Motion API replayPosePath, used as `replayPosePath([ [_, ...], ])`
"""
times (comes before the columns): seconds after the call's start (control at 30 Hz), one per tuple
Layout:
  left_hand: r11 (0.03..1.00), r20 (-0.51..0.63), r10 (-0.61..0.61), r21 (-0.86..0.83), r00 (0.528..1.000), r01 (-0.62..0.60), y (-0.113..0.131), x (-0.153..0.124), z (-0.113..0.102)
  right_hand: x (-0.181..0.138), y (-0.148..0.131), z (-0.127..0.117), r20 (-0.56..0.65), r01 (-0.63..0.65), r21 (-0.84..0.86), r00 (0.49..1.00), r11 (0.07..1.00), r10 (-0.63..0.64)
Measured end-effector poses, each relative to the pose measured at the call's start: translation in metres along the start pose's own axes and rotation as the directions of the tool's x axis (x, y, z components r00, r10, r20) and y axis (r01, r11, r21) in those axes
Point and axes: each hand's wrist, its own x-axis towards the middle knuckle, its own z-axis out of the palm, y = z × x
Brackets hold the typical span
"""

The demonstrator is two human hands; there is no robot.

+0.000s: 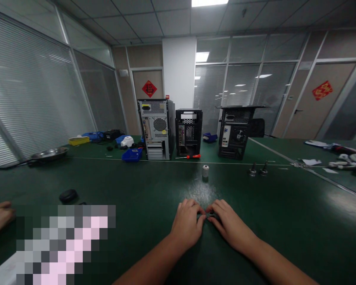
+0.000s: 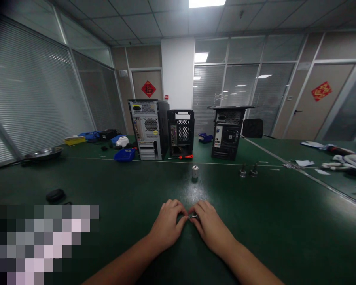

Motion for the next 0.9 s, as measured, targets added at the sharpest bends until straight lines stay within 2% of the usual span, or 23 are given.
replayPosePath([
  [0.4,0.999,0.047,0.010,-0.048,0.999,-0.008,0.0045,0.0009,-0.0045,-0.0013,-0.0032,-0.0004,-0.011,-0.035,0.088,0.999,0.996,0.036],
  [0.7,1.000,0.022,-0.003,-0.015,1.000,0.004,0.0009,-0.0004,-0.0002,-0.0002,0.0000,0.0041,-0.007,-0.008,-0.006,1.000,1.000,0.008],
  [0.9,1.000,0.004,-0.003,-0.024,1.000,0.003,0.0003,0.0001,0.0011,0.0013,-0.0032,0.0044,0.025,-0.041,-0.092,0.999,0.995,0.044],
])
